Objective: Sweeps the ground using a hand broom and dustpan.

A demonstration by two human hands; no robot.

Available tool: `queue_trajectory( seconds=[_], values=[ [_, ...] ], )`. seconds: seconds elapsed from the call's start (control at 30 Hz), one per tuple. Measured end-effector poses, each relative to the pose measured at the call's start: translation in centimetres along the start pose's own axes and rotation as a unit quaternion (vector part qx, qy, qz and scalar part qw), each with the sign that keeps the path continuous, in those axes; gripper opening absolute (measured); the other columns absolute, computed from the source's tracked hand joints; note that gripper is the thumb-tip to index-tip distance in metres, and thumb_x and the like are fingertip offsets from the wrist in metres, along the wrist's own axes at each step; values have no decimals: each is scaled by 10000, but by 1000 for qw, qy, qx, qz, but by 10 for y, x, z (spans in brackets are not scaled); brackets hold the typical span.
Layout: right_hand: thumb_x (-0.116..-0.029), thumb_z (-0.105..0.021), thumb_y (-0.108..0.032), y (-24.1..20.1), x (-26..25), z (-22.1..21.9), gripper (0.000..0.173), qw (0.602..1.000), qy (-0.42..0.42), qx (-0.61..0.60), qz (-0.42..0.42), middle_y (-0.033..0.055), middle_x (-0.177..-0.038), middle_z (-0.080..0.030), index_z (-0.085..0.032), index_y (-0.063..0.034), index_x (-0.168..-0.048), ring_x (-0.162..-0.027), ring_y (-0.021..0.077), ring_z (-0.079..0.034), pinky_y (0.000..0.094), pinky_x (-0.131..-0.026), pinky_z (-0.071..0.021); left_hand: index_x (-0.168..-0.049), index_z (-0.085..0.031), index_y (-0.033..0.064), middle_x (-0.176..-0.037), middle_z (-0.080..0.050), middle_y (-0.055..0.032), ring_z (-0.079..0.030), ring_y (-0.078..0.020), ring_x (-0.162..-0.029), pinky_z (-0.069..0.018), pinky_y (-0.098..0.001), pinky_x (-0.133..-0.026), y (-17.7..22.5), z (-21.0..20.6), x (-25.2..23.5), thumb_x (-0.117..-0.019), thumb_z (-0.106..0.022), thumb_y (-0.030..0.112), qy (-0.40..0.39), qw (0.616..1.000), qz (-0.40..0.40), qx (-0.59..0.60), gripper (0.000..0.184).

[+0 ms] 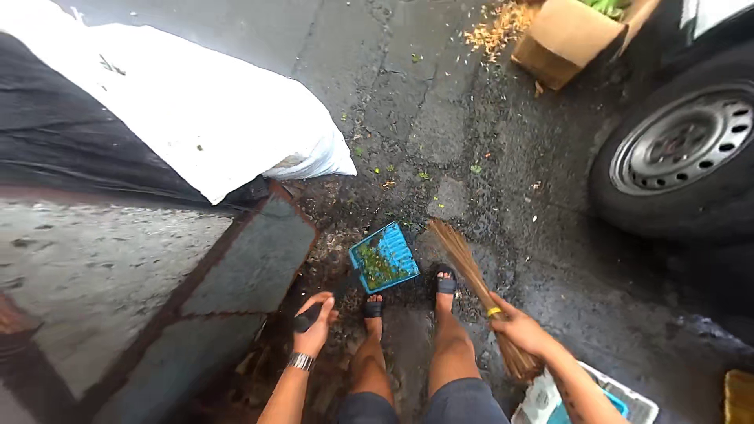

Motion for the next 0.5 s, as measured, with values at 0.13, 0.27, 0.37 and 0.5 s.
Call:
queue_trajectory(
  seconds=[0.13, 0.27, 0.37, 0.5],
  values=[
    [-917, -691, -168, -66, -94, 95, 838, 997, 37, 29, 57, 215, -1468, -540, -279, -250, -1643, -1199, 380, -628, 616, -970, -524, -1210, -616, -48, -1189, -697, -166, -736, -234, -722, -654, -395, -664, -27, 21, 49, -1038, -547, 153, 177, 979, 68, 73, 273],
    [-945, -685, -191, -138, -243, 141, 813, 992, 109, 28, 56, 271, -1428, -554, -272, -256, -1643, -1233, 442, -593, 660, -987, -485, -1200, -601, -39, -1094, -718, -148, -738, -238, -681, -659, -393, -624, -31, 3, 59, -1058, -530, 148, 293, 945, 123, 77, 245],
    [-936, -707, -287, -139, -308, 78, 790, 992, 65, 104, 32, 292, -1343, -597, -307, -201, -1612, -1202, 466, -606, 676, -977, -490, -1178, -626, -31, -1081, -721, -146, -738, -231, -693, -660, -385, -639, -32, -27, 27, -1042, -582, 155, 306, 941, 141, 39, 235],
    [-883, -731, -329, -65, -251, -47, 858, 957, -131, 254, 54, 239, -1293, -649, -305, -298, -1628, -1154, 425, -648, 658, -955, -518, -1152, -635, -35, -1027, -720, -132, -718, -200, -644, -653, -365, -600, -34, -53, 3, -1033, -610, 144, 312, 940, 140, -3, 217]
  ],
)
Point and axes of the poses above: each hand's wrist, its own x-axis away from the middle knuckle, its own z-axis out of the back of the hand, y = z × x, the point moved 1 cm from there along -x, towards the middle knuckle
